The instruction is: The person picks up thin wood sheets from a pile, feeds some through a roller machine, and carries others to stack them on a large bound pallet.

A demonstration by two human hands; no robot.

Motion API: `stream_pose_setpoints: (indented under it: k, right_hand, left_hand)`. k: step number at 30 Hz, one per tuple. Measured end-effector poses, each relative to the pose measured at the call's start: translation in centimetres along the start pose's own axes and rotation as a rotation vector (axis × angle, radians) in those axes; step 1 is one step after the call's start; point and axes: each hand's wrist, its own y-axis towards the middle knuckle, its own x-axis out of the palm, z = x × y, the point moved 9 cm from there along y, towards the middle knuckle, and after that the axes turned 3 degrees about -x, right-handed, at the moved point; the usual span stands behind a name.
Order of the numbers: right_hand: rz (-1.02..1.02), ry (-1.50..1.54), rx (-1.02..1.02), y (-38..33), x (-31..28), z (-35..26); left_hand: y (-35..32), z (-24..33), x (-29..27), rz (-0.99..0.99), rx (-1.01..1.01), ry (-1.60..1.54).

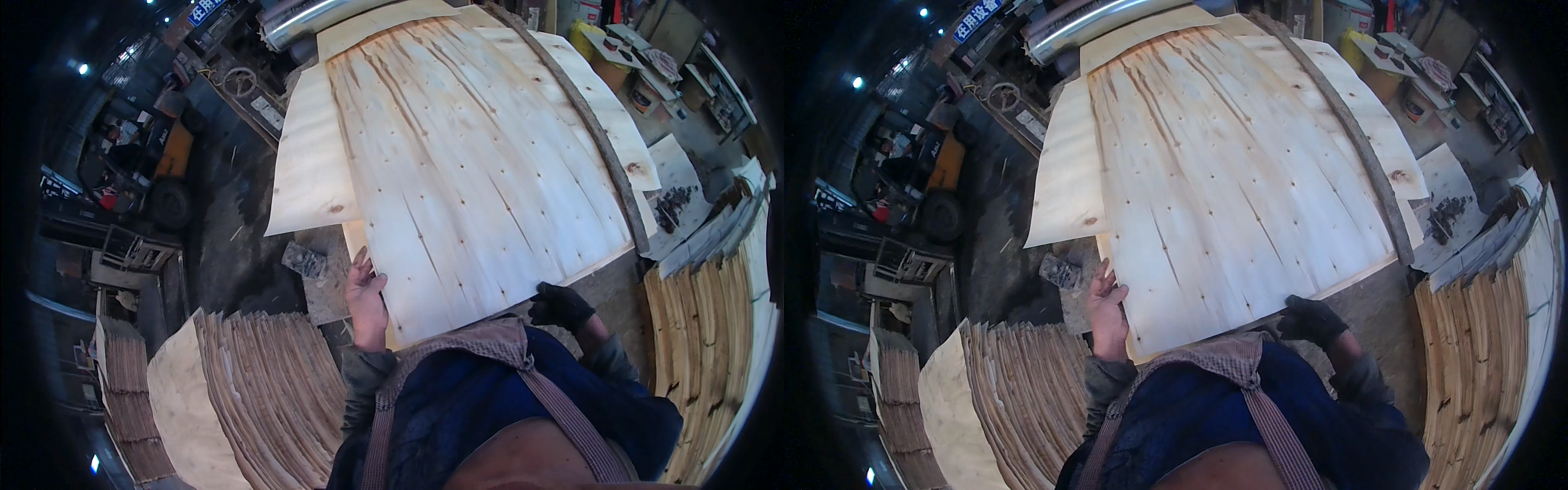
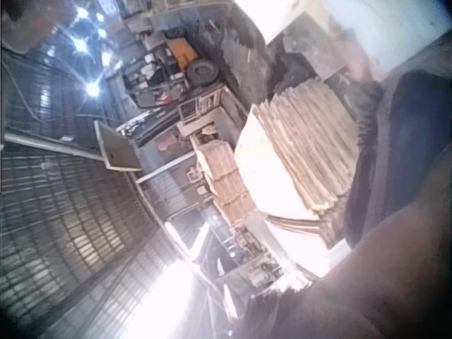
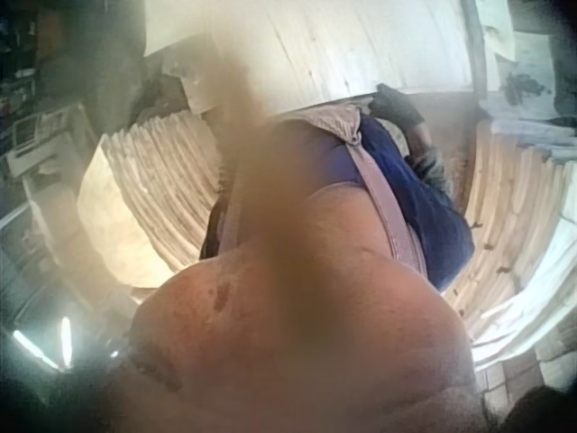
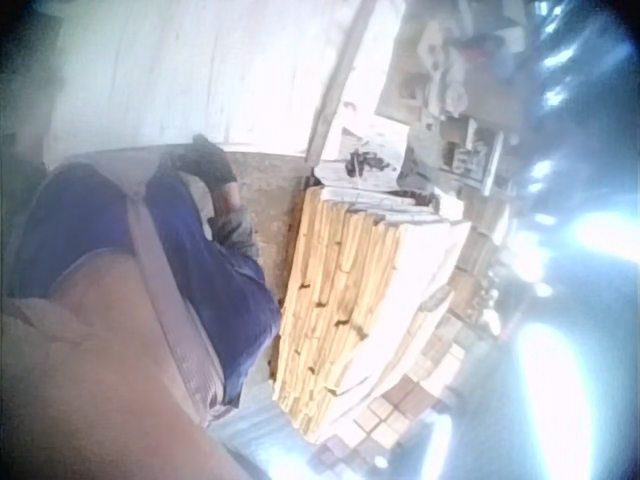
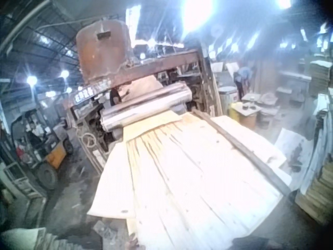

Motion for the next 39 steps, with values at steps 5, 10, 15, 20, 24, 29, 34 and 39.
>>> stream_pose_setpoints:
  k: [5, 10, 15, 20, 24, 29, 34, 39]
  right_hand:
    - [-0.093, -1.138, -0.841, -1.8, 3.3, -5.3]
    - [-0.204, 0.115, -0.319, 4.1, 6.9, -4.7]
    - [-0.383, 0.208, -0.414, 14.5, 10.5, -8.8]
    - [-0.345, 0.256, -0.45, 22.1, 15.6, -15.5]
    - [-0.392, 0.264, -0.528, 22.1, 18.1, -19.0]
    - [-0.518, 0.225, -0.339, 22.1, 13.9, -13.9]
    - [-0.503, 0.156, -0.03, 9.1, 10.1, -4.5]
    - [-0.314, 0.037, -0.042, 4.2, 4.3, 0.4]
  left_hand:
    - [0.9, 3.7, 1.4, 0.006, 0.033, -0.052]
    - [5.3, 0.3, -4.8, 0.061, -0.056, 0.003]
    - [3.8, -4.2, -6.9, 0.205, -0.101, 0.692]
    - [1.2, -11.8, -5.6, 0.09, 0.134, 1.413]
    - [0.8, -10.9, -4.5, 0.09, 0.008, 1.164]
    - [0.9, -10.2, -3.4, 0.039, -0.034, 1.195]
    - [0.5, -7.9, -4.6, 0.164, -0.057, 0.975]
    - [1.7, -5.7, -4.9, 0.101, -0.044, 0.403]
